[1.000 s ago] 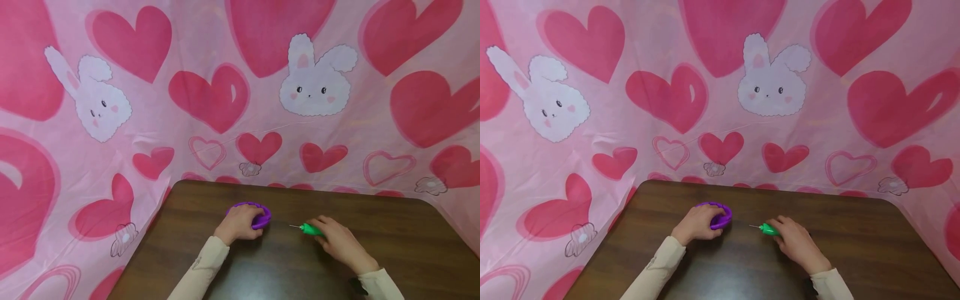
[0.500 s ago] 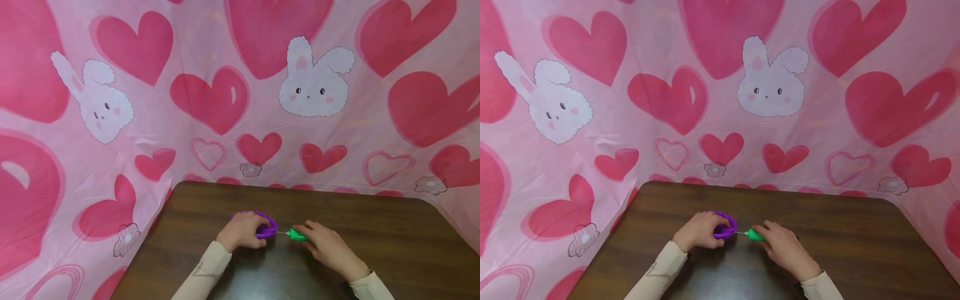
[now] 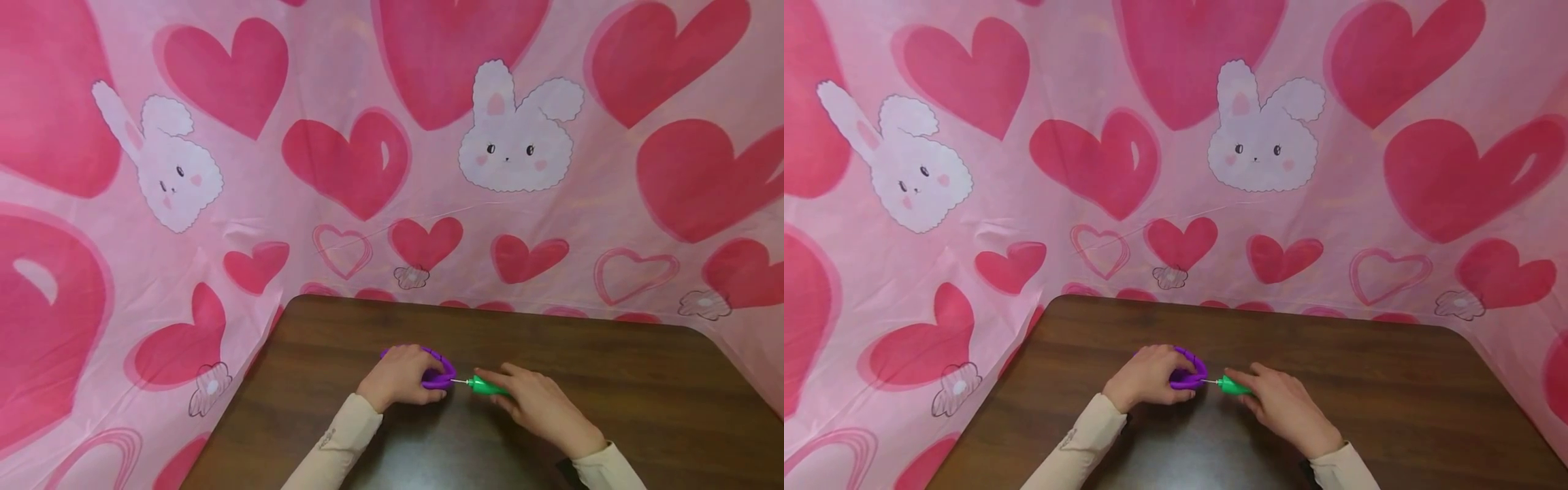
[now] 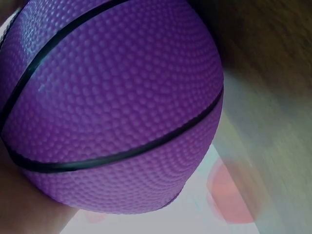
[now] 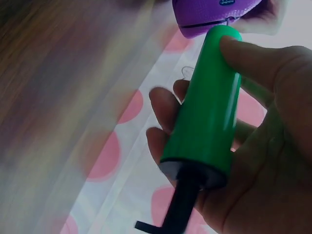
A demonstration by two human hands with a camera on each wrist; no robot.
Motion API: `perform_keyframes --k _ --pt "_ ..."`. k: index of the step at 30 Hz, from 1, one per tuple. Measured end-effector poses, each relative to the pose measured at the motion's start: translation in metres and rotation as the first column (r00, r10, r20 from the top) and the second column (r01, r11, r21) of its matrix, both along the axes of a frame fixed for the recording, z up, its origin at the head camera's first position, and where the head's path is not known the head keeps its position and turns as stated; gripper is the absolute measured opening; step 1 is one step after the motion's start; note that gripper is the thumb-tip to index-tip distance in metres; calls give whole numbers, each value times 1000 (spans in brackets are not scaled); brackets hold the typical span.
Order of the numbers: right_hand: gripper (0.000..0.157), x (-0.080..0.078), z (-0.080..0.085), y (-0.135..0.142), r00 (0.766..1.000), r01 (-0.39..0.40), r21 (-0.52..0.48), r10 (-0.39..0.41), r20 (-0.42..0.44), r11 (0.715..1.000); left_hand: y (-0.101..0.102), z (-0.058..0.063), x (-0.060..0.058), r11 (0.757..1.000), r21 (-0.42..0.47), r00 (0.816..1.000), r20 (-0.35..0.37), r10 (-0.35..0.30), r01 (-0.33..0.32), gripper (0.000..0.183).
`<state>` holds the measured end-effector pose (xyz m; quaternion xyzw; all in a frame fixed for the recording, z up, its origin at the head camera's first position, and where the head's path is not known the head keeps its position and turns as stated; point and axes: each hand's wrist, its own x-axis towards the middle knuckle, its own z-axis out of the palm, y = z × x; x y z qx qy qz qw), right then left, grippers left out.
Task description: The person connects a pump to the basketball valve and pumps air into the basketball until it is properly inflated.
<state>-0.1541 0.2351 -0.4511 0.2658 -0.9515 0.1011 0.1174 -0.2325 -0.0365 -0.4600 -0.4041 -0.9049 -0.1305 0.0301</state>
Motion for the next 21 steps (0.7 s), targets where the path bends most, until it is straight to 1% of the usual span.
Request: perform_keyframes --k 3,6,8,9,11,13,15,19,21 --pt "40 -1 -1 2 998 21 -43 -18 63 999 2 0 0 1000 -10 999 -33 -18 18 30" --pt "26 -3 -1 3 992 47 -110 -33 123 993 4 0 1 999 -26 998 -53 -22 21 29" --pt "28 -4 -1 4 990 33 -143 -12 140 989 5 0 1 999 -31 997 -66 -26 24 27" --pt "30 -4 0 4 992 19 -145 -1 127 989 6 0 1 999 -35 997 -74 -28 25 26" --pt "35 -3 2 6 994 -11 -134 26 106 991 6 0 2 999 -38 995 -91 -30 27 24" --pt "40 -3 4 8 995 -34 -103 43 86 994 7 -1 2 999 -42 994 -107 -31 27 23" --pt "44 -1 8 10 998 -17 -51 20 65 999 7 -2 2 999 -42 992 -120 -31 26 22" --pt "46 2 14 13 997 50 26 -51 57 998 7 -1 2 999 -35 993 -118 -32 28 22" --pt "44 3 16 14 996 66 22 -67 56 998 7 0 2 999 -37 994 -104 -30 27 23"
